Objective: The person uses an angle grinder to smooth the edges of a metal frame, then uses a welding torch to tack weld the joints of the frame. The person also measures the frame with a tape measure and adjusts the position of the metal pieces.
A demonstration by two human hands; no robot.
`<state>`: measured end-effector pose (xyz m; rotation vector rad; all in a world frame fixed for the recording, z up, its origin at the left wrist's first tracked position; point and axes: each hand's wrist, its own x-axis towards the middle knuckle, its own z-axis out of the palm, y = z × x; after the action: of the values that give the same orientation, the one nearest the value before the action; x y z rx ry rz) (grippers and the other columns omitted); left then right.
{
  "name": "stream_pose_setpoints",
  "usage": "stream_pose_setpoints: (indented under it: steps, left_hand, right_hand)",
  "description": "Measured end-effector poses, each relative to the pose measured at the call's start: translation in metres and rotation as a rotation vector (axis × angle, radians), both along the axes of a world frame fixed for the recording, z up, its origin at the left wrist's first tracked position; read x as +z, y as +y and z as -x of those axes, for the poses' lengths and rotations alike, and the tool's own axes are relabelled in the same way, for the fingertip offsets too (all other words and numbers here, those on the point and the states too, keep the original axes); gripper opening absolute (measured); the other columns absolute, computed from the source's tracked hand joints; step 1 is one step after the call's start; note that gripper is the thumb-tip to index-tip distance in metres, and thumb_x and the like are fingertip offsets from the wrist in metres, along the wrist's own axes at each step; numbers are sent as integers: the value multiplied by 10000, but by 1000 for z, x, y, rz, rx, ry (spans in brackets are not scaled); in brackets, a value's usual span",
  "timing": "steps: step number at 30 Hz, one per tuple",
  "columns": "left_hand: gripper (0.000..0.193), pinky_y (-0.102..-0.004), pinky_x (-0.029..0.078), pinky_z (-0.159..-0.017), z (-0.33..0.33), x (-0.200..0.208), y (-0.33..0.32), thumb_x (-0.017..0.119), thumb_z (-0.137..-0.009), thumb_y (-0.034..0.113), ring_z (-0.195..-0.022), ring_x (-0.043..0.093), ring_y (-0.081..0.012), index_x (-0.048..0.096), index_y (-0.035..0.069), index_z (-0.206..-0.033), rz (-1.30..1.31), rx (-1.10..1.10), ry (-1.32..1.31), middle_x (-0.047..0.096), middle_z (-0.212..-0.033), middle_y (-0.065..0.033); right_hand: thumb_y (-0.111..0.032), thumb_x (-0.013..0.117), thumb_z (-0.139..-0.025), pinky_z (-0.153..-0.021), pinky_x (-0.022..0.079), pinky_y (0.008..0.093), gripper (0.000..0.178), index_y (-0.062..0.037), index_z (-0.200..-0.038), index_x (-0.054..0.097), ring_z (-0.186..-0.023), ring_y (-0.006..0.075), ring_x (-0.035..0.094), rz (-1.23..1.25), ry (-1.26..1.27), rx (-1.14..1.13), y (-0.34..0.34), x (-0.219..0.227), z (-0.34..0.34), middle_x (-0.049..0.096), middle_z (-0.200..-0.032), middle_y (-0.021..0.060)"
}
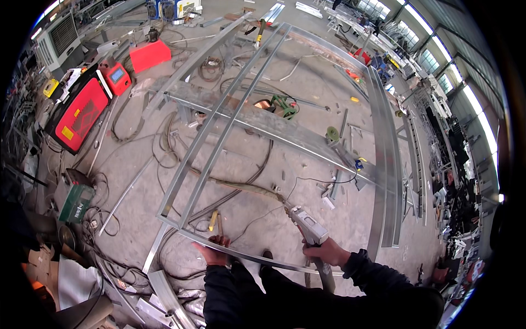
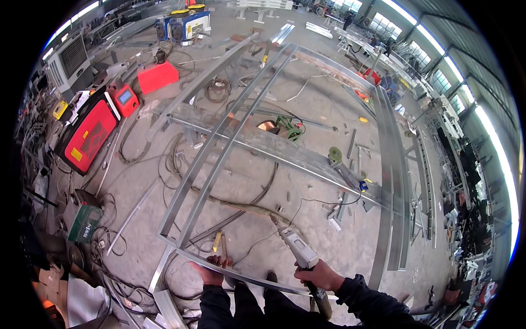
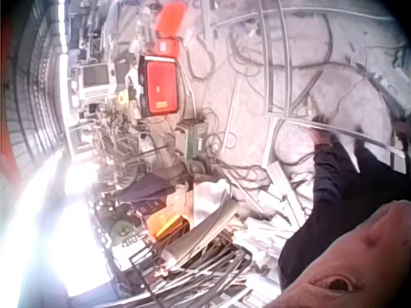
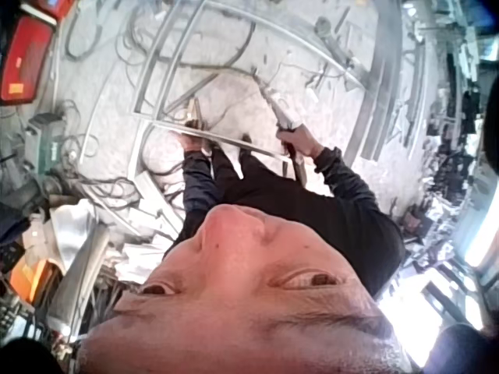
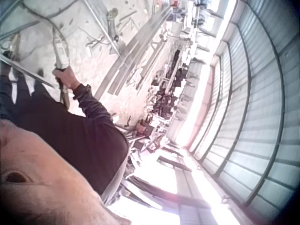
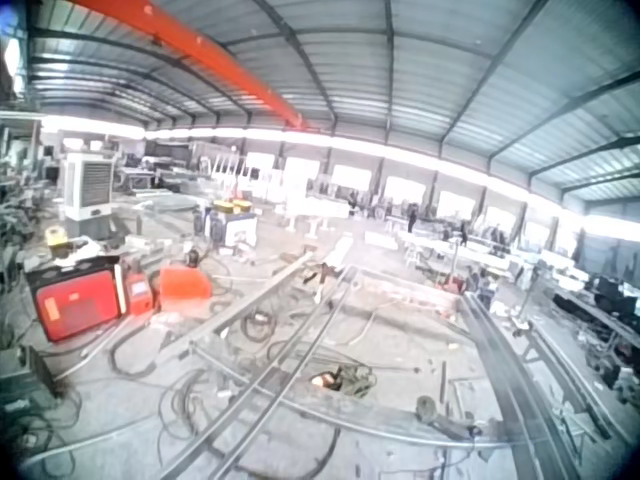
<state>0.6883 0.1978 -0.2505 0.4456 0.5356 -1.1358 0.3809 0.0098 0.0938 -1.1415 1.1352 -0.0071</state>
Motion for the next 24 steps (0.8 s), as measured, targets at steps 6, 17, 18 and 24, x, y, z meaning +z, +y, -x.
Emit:
stream_pose_setpoints:
  steps: [6,17,18,24]
  left_hand:
    - [1050,-664,480,-927,-3,53,-14,454,-762,999,-973,600,-414,508,49,-1205,-354,-15,21,540,-1018,-106]
    - [807,-571,537,-747,-19,84,-30,560,-834,842,-794,564,-375,403,51,-872,-263,-22,90,509,-925,-153]
    - [803,-554,540,-749,-21,83,-28,561,-836,837,-790,563,-368,402,51,-871,-240,-28,55,510,-925,-147]
    - [801,-751,455,-835,-27,55,-4,518,-881,824,-886,579,-348,533,153,-1318,-300,-68,44,536,-1008,-92]
  right_hand:
    - [-93,755,-895,-685,541,289,368,0,-1202,576,-742,111,625,-18,25,8,-4,-8,-6,640,-907,26]
    - [-102,783,-879,-671,544,295,374,-14,-1192,599,-720,112,627,-74,26,31,-15,-8,-18,651,-904,24]
    - [-104,779,-883,-669,544,295,377,-11,-1199,597,-720,111,627,-60,22,44,-16,-8,-21,652,-903,23]
    - [-68,736,-898,-653,545,301,391,11,-1243,570,-743,123,642,-83,32,71,-16,-9,-34,643,-932,41]
